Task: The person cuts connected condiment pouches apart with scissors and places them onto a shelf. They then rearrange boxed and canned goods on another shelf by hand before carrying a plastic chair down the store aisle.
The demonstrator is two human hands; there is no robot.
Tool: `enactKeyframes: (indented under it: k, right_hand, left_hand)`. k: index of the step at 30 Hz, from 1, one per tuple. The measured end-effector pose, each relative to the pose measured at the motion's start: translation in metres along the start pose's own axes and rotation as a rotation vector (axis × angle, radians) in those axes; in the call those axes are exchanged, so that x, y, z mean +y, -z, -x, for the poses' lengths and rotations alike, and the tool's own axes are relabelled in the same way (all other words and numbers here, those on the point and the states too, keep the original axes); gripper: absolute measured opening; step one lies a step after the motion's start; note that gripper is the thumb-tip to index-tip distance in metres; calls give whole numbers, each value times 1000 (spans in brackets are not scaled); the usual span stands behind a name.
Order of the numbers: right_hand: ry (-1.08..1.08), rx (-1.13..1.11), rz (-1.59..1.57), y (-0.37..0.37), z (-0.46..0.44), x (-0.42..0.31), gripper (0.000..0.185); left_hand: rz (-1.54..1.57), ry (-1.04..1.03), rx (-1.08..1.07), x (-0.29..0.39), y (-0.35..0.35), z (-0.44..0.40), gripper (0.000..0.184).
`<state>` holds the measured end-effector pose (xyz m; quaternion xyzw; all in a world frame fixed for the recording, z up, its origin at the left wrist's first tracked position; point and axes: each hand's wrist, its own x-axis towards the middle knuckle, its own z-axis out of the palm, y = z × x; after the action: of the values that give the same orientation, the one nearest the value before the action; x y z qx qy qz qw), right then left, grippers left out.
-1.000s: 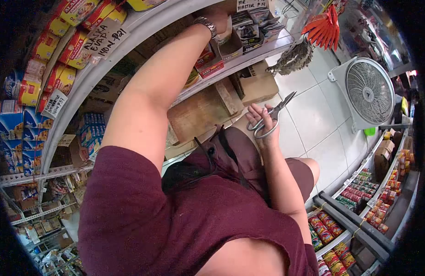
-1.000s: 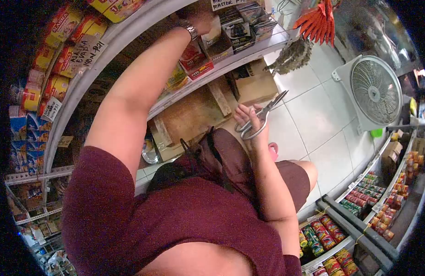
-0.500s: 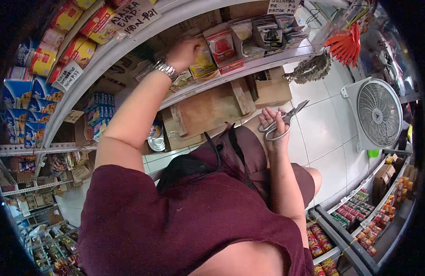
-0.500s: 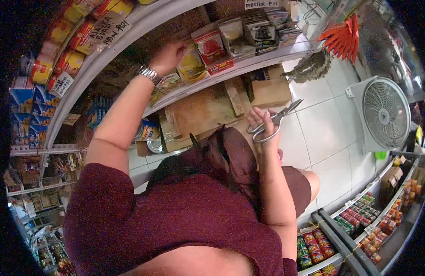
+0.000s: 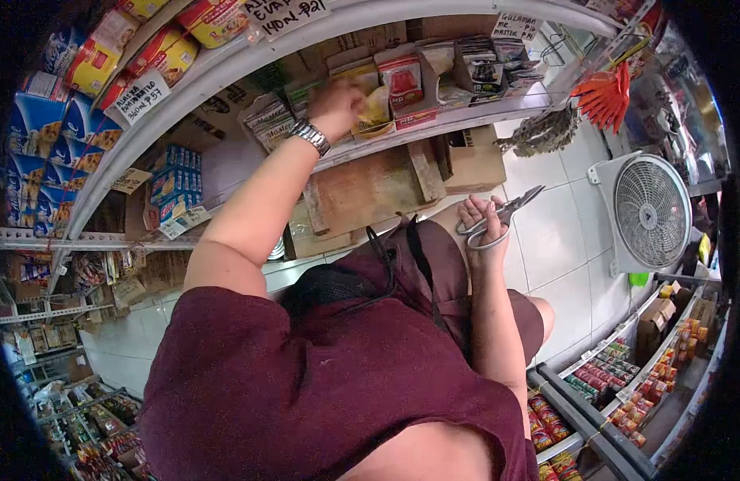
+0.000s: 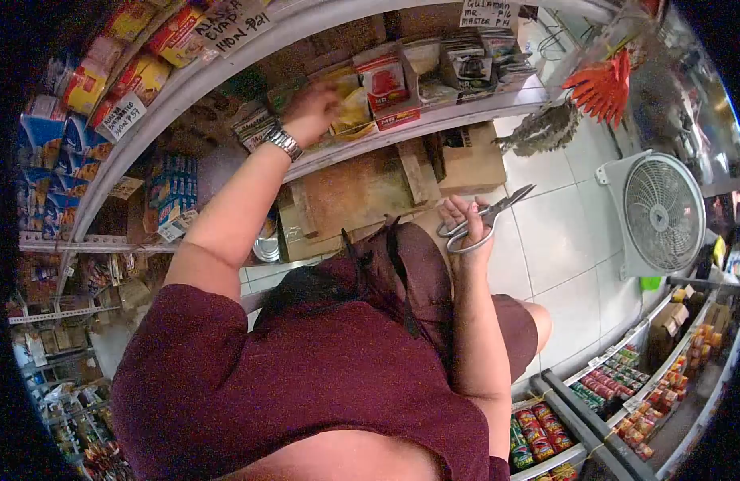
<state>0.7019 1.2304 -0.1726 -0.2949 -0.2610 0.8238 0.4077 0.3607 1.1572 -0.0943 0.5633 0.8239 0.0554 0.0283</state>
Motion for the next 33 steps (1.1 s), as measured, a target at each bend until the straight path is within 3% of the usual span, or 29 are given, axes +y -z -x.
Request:
enactKeyframes:
  k: [2, 7, 9, 11, 13, 14, 15, 17, 19, 21, 23, 25, 26, 30, 33]
  right_hand:
    - [-4, -2, 10, 1, -2, 2, 40]
    - [-5, -23, 15, 10, -9, 4, 40]
    - [-9, -24, 7, 13, -10, 6, 40]
    - [-2, -38, 4, 15, -10, 7, 40]
    - [-1, -25, 22, 3, -4, 4, 43]
    - [4, -18, 39, 4, -4, 4, 43]
    - [9, -10, 55, 4, -3, 3, 43]
    - [9, -19, 50, 5, -3, 6, 42]
    - [31, -17, 64, 3, -2, 7, 39]
    - [37, -23, 53, 5, -3, 9, 41]
    - [31, -30, 70, 4, 0, 8, 39]
    - [32, -45, 90, 1, 4, 6, 37]
    - [39, -28, 97, 3, 4, 6, 37]
    - [52, -21, 117, 13, 5, 9, 36]
    - [48, -44, 116, 14, 6, 10, 38]
  left_hand:
    - [95, 111, 512, -21, -10, -3, 21]
    - [249, 77, 303, -56, 38, 22, 28]
    - [201, 182, -129, -58, 41, 37, 29]
    - [78, 76, -93, -57, 33, 56, 32]
    - [-30, -19, -225, -46, 38, 73, 36]
    - [39, -111, -57, -53, 26, 87, 36]
    - [38, -103, -52, -51, 29, 93, 36]
    - [110, -143, -144, -44, 35, 96, 17]
    - [45, -172, -80, -54, 20, 93, 18]
    - [-77, -159, 149, -62, 8, 88, 18]
    - [-74, -39, 63, -64, 6, 77, 21]
    - [-89, 11, 215, -71, -13, 70, 27]
    - [-61, -4, 120, -84, -30, 61, 40]
    - [-77, 71, 29, -54, 15, 89, 54]
    - [-9, 14, 5, -60, 39, 119, 64]
